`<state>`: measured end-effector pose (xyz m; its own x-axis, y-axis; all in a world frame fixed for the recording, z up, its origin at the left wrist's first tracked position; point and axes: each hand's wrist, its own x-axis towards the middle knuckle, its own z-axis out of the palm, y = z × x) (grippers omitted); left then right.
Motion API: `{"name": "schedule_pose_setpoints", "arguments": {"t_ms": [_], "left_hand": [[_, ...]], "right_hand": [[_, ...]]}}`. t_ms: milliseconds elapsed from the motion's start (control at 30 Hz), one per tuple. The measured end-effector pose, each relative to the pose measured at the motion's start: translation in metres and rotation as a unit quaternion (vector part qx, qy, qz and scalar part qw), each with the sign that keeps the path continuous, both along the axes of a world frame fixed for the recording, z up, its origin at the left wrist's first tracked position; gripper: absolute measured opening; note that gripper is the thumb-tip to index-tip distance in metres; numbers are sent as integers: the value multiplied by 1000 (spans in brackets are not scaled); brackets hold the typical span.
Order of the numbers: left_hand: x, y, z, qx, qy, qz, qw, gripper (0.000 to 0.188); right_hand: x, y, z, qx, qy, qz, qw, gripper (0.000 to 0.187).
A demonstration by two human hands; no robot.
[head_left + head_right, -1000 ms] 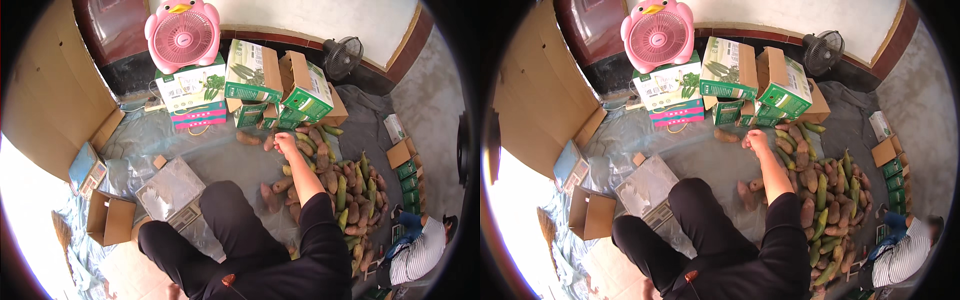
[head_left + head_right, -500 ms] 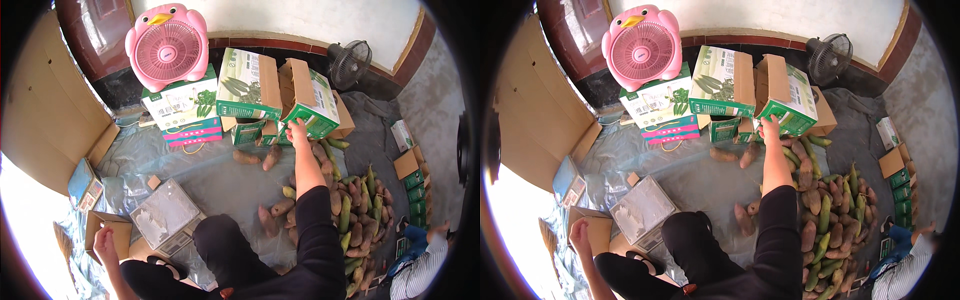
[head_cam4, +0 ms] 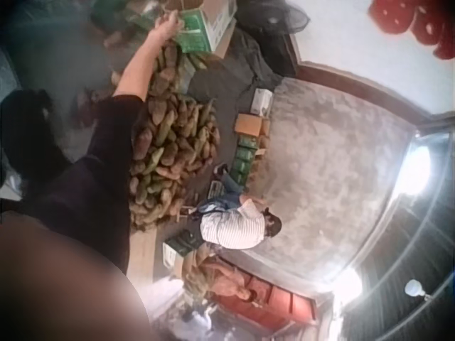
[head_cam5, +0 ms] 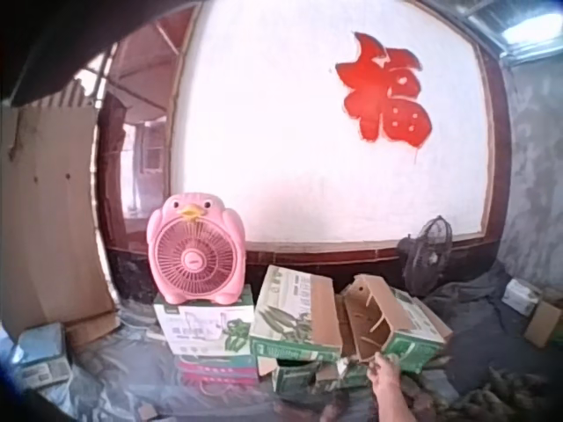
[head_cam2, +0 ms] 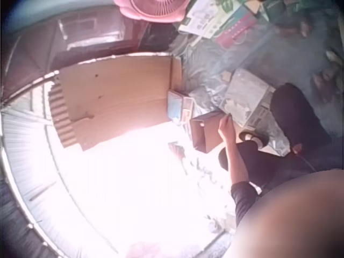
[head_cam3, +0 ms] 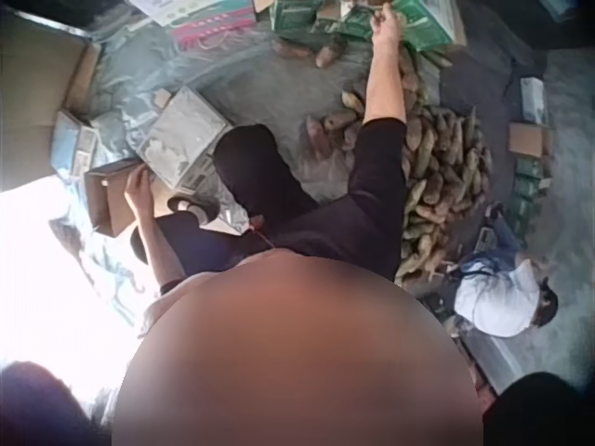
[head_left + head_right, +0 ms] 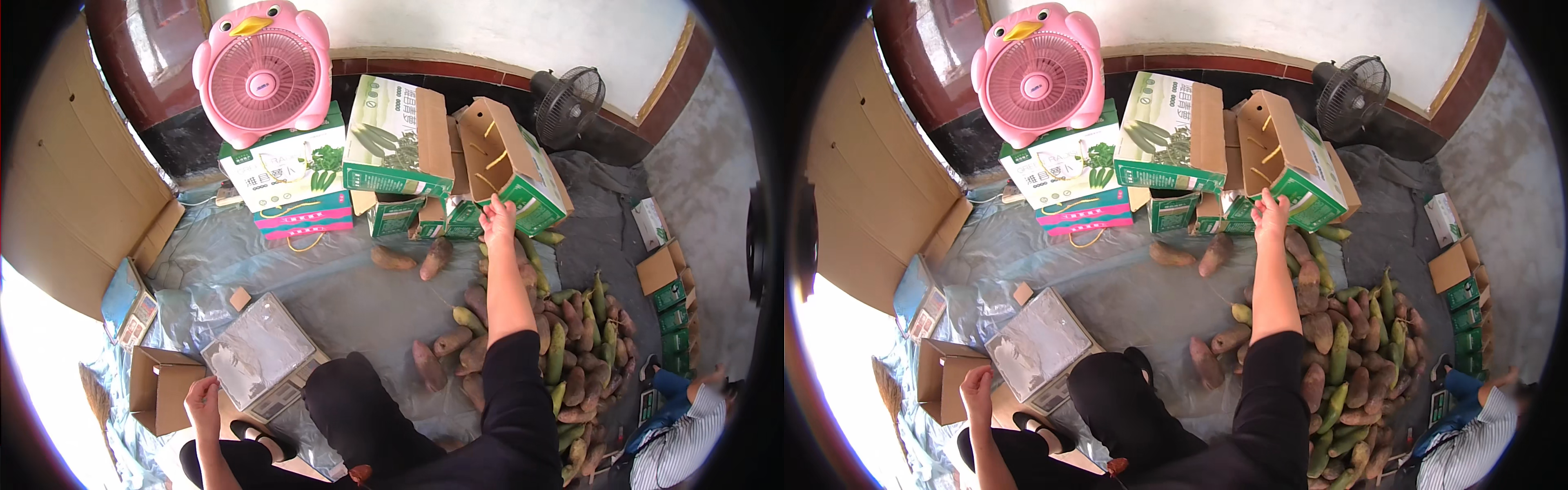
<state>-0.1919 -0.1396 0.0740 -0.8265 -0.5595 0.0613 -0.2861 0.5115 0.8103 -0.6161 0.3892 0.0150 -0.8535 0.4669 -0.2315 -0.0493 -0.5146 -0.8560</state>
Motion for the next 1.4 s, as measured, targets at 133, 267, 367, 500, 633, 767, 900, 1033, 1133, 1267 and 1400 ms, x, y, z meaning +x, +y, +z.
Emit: {"name": "schedule_pose_setpoints", "arguments": {"t_ms": [133,267,367,500,633,767,900,1033,1133,1267,1400], "left_hand": [[1,6,5,-12,0,-13,1000,11],[7,11,10,-18,-9,-26,999,11],[10,10,6,-21,-5,-38,999,12],[11,9,12,-5,-4,-45,999,12],[19,8,19,-73,8,-71,995,14],[13,18,32,-79,40,-131,987,17],[12,27,44,-89,65,-172,979,27],[18,25,45,-189,82,-178,962,51],[17,26,47,-264,72,-186,944,69],[18,27,48,-340,2,-180,923,81],[22,6,31,-311,-5,-132,941,37]], "right_hand": [[81,16,20,62,22,-43,997,56],[190,13,41,96,31,-119,988,42],[264,23,70,111,58,-132,983,32],[334,24,127,103,59,-91,989,24],[385,24,181,107,80,25,991,16],[401,9,203,91,89,95,987,17],[364,-27,201,42,121,236,963,25],[311,-99,199,59,81,359,928,15],[285,-153,206,89,67,445,888,14],[266,-219,223,88,53,545,832,17],[237,-253,212,64,37,628,775,23]]}}
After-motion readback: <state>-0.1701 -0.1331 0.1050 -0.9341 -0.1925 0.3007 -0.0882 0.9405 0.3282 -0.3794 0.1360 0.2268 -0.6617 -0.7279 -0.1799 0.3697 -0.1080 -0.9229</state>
